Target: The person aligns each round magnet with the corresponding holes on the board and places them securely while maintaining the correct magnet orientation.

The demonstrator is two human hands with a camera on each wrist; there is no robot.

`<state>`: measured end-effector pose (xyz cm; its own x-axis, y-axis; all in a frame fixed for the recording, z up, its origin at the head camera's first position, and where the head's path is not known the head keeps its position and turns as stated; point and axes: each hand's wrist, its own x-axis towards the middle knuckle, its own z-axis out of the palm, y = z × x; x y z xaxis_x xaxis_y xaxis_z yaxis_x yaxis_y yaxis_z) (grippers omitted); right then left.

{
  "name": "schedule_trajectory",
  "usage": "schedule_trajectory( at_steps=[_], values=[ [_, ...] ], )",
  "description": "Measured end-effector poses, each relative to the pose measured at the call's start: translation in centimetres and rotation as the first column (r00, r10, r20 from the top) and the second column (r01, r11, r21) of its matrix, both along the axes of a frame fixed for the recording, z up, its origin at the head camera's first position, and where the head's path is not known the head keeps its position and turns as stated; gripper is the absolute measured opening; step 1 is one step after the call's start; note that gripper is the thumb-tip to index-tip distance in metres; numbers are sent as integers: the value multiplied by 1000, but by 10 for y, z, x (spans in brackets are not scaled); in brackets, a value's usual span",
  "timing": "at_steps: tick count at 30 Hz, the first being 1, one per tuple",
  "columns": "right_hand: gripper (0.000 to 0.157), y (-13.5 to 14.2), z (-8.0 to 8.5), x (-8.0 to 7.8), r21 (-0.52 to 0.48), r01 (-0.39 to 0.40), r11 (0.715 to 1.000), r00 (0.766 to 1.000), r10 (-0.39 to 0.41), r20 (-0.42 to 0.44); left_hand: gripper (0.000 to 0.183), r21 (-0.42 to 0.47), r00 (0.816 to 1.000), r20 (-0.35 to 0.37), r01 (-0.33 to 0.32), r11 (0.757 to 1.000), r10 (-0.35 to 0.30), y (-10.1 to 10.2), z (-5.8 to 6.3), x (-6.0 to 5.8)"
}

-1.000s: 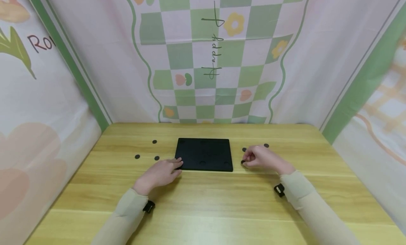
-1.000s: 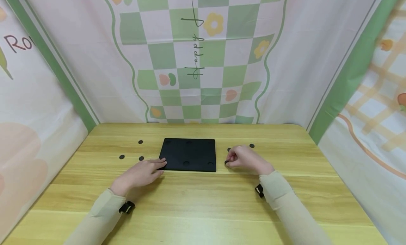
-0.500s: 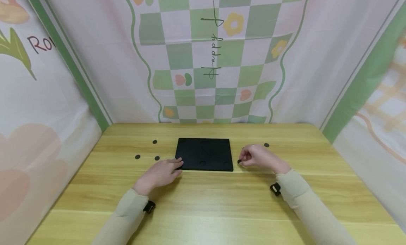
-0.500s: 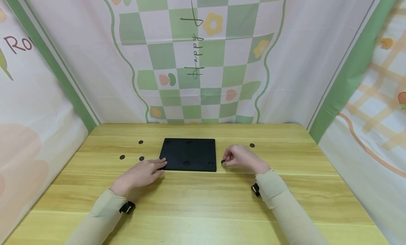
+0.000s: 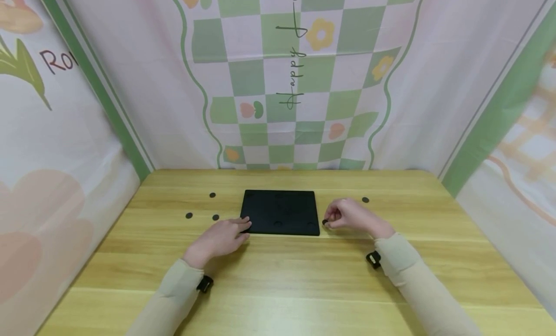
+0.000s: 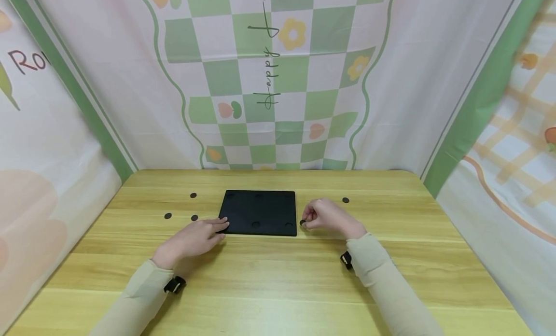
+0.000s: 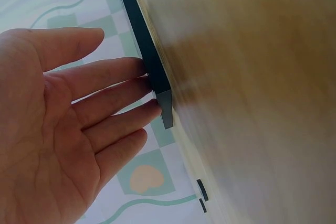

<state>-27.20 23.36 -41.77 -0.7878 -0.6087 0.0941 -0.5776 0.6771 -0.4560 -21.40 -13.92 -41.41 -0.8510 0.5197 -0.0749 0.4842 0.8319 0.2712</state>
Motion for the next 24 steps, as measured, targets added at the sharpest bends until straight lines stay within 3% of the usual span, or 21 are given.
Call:
schedule_trajectory(
  at_steps=[6, 24],
  values=[
    [5, -4, 2, 0, -2, 31, 1000, 999, -31, 36, 45, -2, 1000, -4, -1, 1000, 1, -1, -1, 0],
    [8, -13, 5, -3, -13, 14, 1000, 996, -13, 83, 45, -1, 1000, -8, 4, 1000, -4, -1, -2, -2]
  ],
)
